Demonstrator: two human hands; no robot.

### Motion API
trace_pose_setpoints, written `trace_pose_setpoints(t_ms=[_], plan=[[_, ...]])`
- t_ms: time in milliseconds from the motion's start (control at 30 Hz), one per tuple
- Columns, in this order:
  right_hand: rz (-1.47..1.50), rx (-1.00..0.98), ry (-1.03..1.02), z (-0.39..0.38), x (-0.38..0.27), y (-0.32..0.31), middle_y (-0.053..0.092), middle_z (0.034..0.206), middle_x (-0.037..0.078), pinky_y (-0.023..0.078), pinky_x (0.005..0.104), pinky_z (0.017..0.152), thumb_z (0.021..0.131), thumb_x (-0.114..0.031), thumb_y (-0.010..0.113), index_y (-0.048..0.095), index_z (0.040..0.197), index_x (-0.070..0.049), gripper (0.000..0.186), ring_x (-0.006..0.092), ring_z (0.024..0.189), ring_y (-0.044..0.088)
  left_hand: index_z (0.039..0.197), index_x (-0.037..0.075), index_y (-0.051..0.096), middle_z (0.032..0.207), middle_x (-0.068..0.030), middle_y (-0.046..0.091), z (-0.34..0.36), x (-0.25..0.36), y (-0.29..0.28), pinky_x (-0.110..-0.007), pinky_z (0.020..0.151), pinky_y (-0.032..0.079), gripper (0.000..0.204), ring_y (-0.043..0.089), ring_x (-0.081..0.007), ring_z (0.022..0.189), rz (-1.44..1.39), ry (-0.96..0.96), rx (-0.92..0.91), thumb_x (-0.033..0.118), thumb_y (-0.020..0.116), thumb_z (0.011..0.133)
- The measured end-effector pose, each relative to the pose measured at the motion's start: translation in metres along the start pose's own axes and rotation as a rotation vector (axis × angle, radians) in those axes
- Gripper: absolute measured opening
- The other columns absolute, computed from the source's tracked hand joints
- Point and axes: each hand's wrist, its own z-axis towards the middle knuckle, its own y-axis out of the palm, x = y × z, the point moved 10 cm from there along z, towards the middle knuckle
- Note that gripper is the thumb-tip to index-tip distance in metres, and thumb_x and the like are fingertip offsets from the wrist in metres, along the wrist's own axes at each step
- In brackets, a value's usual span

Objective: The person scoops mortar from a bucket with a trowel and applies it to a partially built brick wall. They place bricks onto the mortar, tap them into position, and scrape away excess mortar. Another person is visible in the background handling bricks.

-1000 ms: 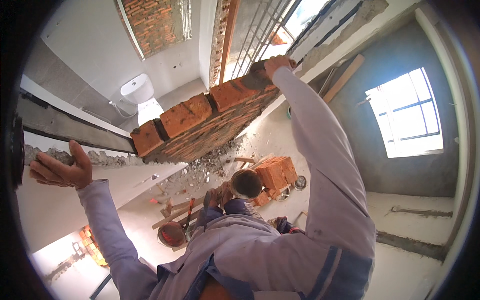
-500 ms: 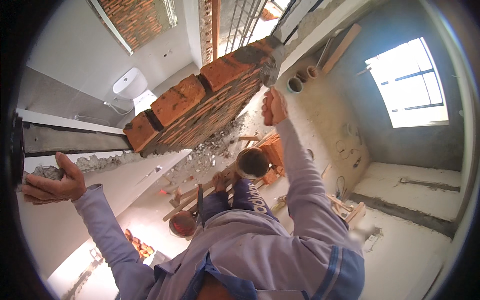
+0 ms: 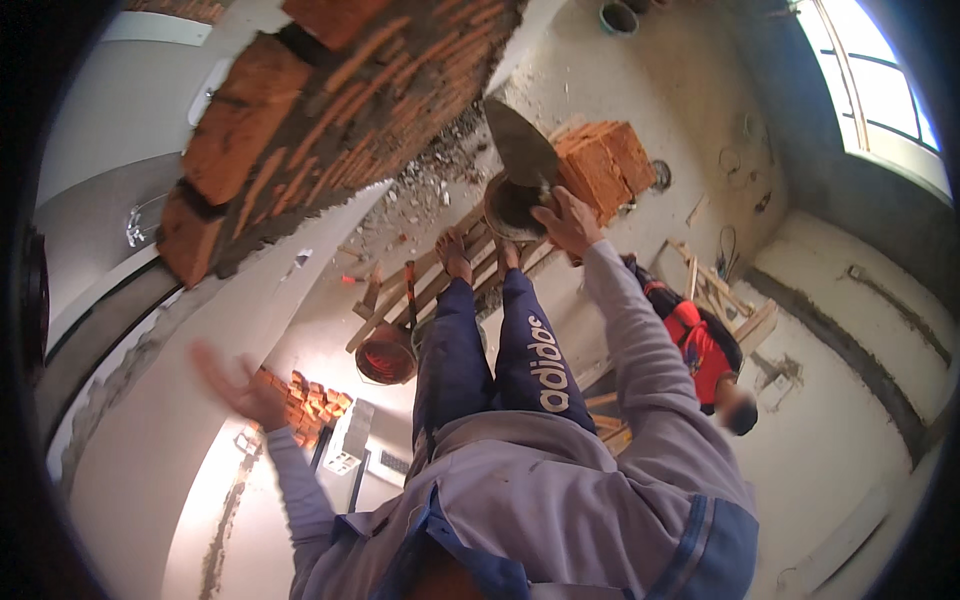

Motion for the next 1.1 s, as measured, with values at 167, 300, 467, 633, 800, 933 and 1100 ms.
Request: trace_pose_setpoints(t_ms=[167, 300, 467, 633, 800, 933, 1100], plan=[[-0.825, -0.172, 0.247, 0.051, 0.195, 0.048, 0.066, 0.095, 0.018, 0.053, 0.0420, 0.078, 0.085, -0.021, 0.061, 0.062, 0.104, -0.006, 0.025, 0.0304, 0.094, 0.066, 0.147, 0.000, 0.025, 0.145, -0.0260, 0.038, -0.317, -0.117, 0.256, -0.039, 0.111, 0.031, 0.079, 0.039, -0.0354, 0.135, -0.450, -0.585, -0.998, 0.034, 0.065, 0.088], [-0.936, -0.085, 0.255, 0.113, 0.278, 0.093, 0.064, 0.119, 0.017, 0.054, 0.0461, 0.086, 0.090, -0.023, 0.059, 0.064, 0.114, -0.008, 0.029, 0.0339, 0.107, 0.065, 0.151, 0.012, 0.023, 0.151, -0.0245, 0.027, -0.369, -0.052, 0.301, -0.048, 0.112, 0.028, 0.086, 0.028, -0.0418, 0.139, 0.028, -0.438, -1.341, 0.038, 0.068, 0.083], [-0.894, 0.229, 0.402, 0.172, 0.350, 0.125, 0.063, 0.121, 0.018, 0.055, 0.0463, 0.083, 0.090, -0.017, 0.057, 0.067, 0.112, -0.007, 0.026, 0.0342, 0.108, 0.064, 0.146, 0.011, 0.033, 0.149, -0.0221, 0.029, -0.358, -0.045, 0.331, -0.053, 0.110, 0.029, 0.076, 0.032, -0.0430, 0.135, 0.243, -0.381, -1.370, 0.035, 0.068, 0.083], [-0.516, 0.038, 0.320, 0.172, 0.339, 0.178, 0.066, 0.101, 0.026, 0.055, 0.0471, 0.078, 0.084, -0.010, 0.059, 0.066, 0.100, 0.003, 0.022, 0.0386, 0.092, 0.068, 0.136, 0.009, 0.050, 0.143, -0.0215, 0.039, -0.362, -0.047, 0.337, -0.052, 0.108, 0.033, 0.057, 0.038, -0.0426, 0.130, 0.205, -0.316, -1.258, 0.032, 0.064, 0.085], [-0.254, -0.202, 0.460, 0.149, 0.379, 0.221, 0.068, 0.097, 0.023, 0.052, 0.0443, 0.083, 0.080, -0.021, 0.063, 0.068, 0.094, -0.001, 0.025, 0.0390, 0.093, 0.066, 0.132, 0.009, 0.055, 0.139, -0.0202, 0.046, -0.353, -0.051, 0.346, -0.051, 0.106, 0.034, 0.047, 0.043, -0.0400, 0.128, 0.256, -0.249, -1.298, 0.030, 0.057, 0.089], [0.248, -0.067, 0.516, 0.136, 0.367, 0.231, 0.067, 0.079, 0.021, 0.052, 0.0403, 0.070, 0.079, -0.022, 0.066, 0.066, 0.091, 0.000, 0.025, 0.0317, 0.073, 0.067, 0.131, 0.011, 0.056, 0.140, -0.0160, 0.046, -0.351, -0.057, 0.343, -0.050, 0.105, 0.034, 0.044, 0.044, -0.0360, 0.128, 0.328, -0.227, -1.337, 0.025, 0.055, 0.090], [0.495, -0.037, 0.559, 0.116, 0.379, 0.248, 0.060, 0.065, 0.007, 0.049, 0.0353, 0.054, 0.073, -0.018, 0.071, 0.064, 0.087, -0.001, 0.024, 0.0172, 0.054, 0.059, 0.130, 0.012, 0.057, 0.140, -0.0133, 0.047, -0.348, -0.055, 0.347, -0.049, 0.104, 0.033, 0.043, 0.045, -0.0340, 0.127, 0.349, -0.163, -1.369, 0.021, 0.053, 0.088]])
